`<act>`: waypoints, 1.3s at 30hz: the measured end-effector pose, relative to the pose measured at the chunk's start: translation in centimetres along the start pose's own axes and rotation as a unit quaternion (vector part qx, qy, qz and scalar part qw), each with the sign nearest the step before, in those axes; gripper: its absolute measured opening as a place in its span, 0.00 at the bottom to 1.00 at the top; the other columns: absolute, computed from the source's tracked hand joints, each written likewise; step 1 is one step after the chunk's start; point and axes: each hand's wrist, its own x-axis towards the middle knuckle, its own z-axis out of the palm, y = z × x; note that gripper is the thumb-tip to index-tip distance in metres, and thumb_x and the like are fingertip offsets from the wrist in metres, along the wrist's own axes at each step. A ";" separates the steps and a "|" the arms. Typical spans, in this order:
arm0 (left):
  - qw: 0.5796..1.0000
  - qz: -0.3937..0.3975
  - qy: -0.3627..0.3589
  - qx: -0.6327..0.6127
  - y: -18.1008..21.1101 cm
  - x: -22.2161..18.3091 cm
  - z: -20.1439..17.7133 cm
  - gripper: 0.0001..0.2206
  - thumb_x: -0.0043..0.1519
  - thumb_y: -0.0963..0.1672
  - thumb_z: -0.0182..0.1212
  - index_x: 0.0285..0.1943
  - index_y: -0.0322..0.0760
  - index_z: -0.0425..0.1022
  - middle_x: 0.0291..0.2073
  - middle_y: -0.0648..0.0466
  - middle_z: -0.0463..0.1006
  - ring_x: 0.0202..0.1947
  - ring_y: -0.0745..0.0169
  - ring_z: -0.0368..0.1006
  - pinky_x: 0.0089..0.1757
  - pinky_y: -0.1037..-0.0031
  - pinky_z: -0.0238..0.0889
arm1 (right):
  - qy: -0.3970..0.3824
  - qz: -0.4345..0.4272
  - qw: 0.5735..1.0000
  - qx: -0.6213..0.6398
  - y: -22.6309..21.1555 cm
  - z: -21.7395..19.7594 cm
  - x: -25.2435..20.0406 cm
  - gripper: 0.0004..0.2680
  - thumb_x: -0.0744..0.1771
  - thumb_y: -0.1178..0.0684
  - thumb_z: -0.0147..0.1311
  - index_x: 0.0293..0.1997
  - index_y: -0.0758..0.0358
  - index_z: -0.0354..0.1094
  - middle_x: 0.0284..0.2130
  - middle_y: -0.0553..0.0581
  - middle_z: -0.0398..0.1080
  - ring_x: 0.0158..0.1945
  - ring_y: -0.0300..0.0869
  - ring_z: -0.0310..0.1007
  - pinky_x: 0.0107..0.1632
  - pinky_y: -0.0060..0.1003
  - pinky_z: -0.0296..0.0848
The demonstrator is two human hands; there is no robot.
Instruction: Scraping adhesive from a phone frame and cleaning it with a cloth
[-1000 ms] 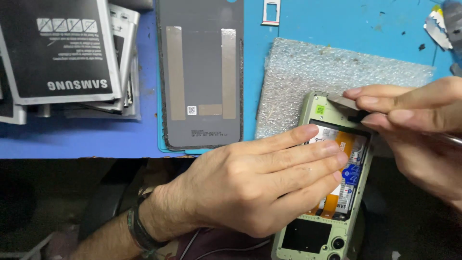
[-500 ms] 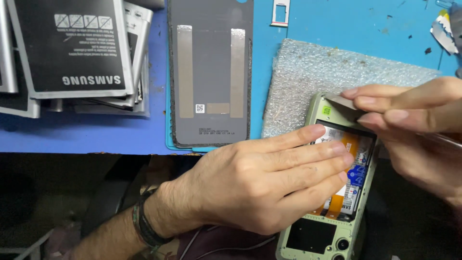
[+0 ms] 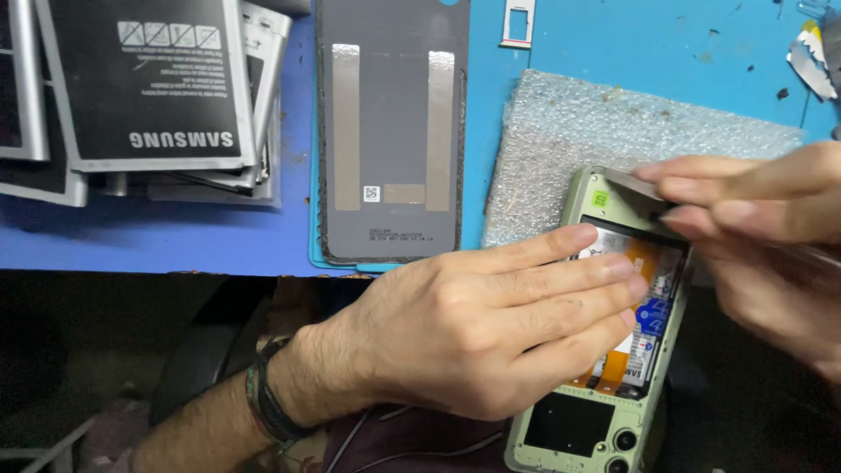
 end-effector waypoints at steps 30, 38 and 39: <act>1.000 0.017 0.003 0.017 -0.1 -0.1 -0.1 0.07 0.76 0.35 0.60 0.57 0.21 0.84 0.58 0.37 0.83 0.62 0.44 0.83 0.67 0.53 0.75 | 0.096 -0.048 0.993 0.058 1.4 0.4 -2.5 0.09 0.76 0.60 0.44 0.55 0.81 0.67 0.61 0.80 0.72 0.66 0.62 0.78 0.75 0.50 0.77; 1.000 0.018 -0.001 0.021 0.0 0.0 -0.1 0.08 0.76 0.34 0.60 0.57 0.22 0.84 0.59 0.37 0.83 0.62 0.44 0.82 0.67 0.54 0.74 | 0.049 -0.049 0.996 0.048 -1.4 0.3 -0.1 0.03 0.73 0.68 0.51 0.47 0.78 0.71 0.57 0.74 0.74 0.63 0.58 0.79 0.71 0.47 0.79; 1.000 0.016 0.000 0.026 0.1 -0.2 -0.2 0.07 0.76 0.34 0.61 0.57 0.23 0.85 0.58 0.38 0.84 0.62 0.45 0.82 0.67 0.54 0.74 | 0.025 -0.018 0.997 0.067 -0.7 0.3 0.1 0.04 0.73 0.65 0.50 0.49 0.75 0.71 0.59 0.71 0.74 0.65 0.54 0.78 0.72 0.44 0.77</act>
